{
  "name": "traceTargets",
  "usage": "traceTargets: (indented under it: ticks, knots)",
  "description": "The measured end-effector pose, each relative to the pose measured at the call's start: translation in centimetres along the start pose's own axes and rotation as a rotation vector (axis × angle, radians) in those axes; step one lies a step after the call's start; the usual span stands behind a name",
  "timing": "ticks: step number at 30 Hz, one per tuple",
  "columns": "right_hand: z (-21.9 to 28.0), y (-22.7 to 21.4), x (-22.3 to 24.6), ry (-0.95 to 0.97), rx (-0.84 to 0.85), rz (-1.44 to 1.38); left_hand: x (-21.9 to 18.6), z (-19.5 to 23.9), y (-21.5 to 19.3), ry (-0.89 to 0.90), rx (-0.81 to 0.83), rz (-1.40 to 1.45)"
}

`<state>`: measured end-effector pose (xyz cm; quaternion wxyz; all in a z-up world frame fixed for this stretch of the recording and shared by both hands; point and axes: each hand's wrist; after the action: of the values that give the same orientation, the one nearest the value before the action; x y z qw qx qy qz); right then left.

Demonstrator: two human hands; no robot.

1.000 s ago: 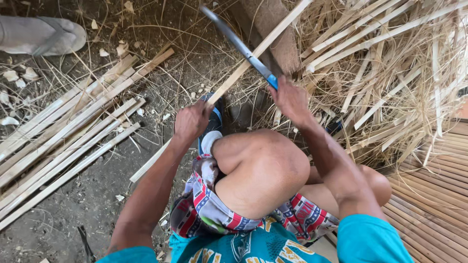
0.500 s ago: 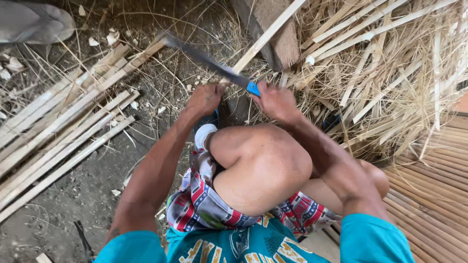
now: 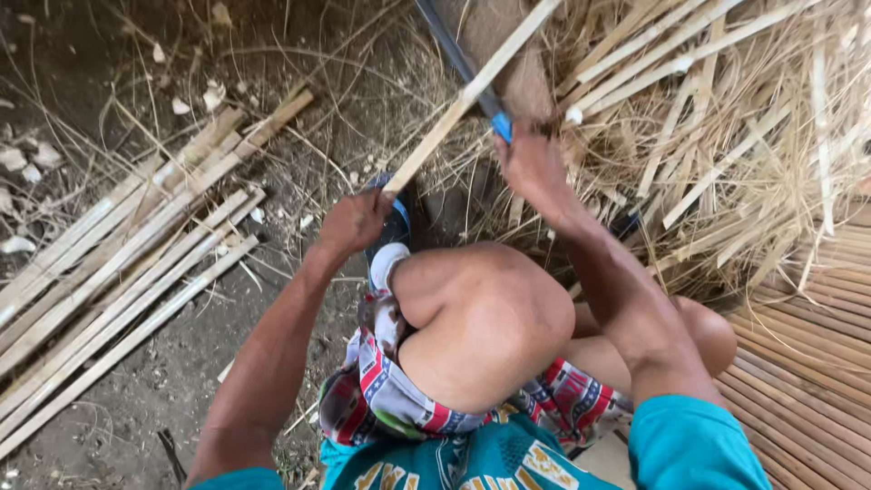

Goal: The person sits on the ground and uses a machete to split long bamboo poles into thin strips. They repeatedly strike the bamboo against a wooden block to separate the material, then place the finished strips on a pile to the left.

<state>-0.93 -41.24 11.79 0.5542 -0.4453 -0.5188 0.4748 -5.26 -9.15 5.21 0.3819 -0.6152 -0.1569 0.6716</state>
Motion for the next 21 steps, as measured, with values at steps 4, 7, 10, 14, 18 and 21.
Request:
traceTargets:
  ticks: [4,7,10,14,18,21]
  knots:
    - [1.1,1.5,3.2,0.074,0.392,-0.136,-4.2,-2.7,1.3,-0.160,-0.053,-0.199]
    - [0.7,-0.1,-0.6,-0.042,0.102,0.027,-2.7,1.2,-0.4,-0.036,-0.092,-0.162]
    - [-0.4,-1.5,-3.7,-0.180,-0.176,0.212,-1.3,4.0,-1.7,-0.027,-0.042,-0.227]
    - [0.9,0.7,0.3,-0.003,0.232,-0.067,-2.9,0.5,-0.5,-0.074,-0.028,-0.279]
    - [-0.2,2.4,-2.5,-0.291,0.120,0.114,-2.7,-0.7,-0.6,-0.142,-0.030,-0.247]
    - [-2.9,1.0,-6.5,-0.189,-0.102,0.144,-1.5,1.0,-1.3,-0.151,-0.006,-0.296]
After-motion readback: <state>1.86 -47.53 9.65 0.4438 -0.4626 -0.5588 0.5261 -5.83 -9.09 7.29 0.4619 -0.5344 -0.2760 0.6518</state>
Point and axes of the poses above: each hand's wrist, its own z-axis away from the middle knuckle, its own y-axis out of the palm, x = y × z, and after that the axes turned 11 degrees about -x, right-handed
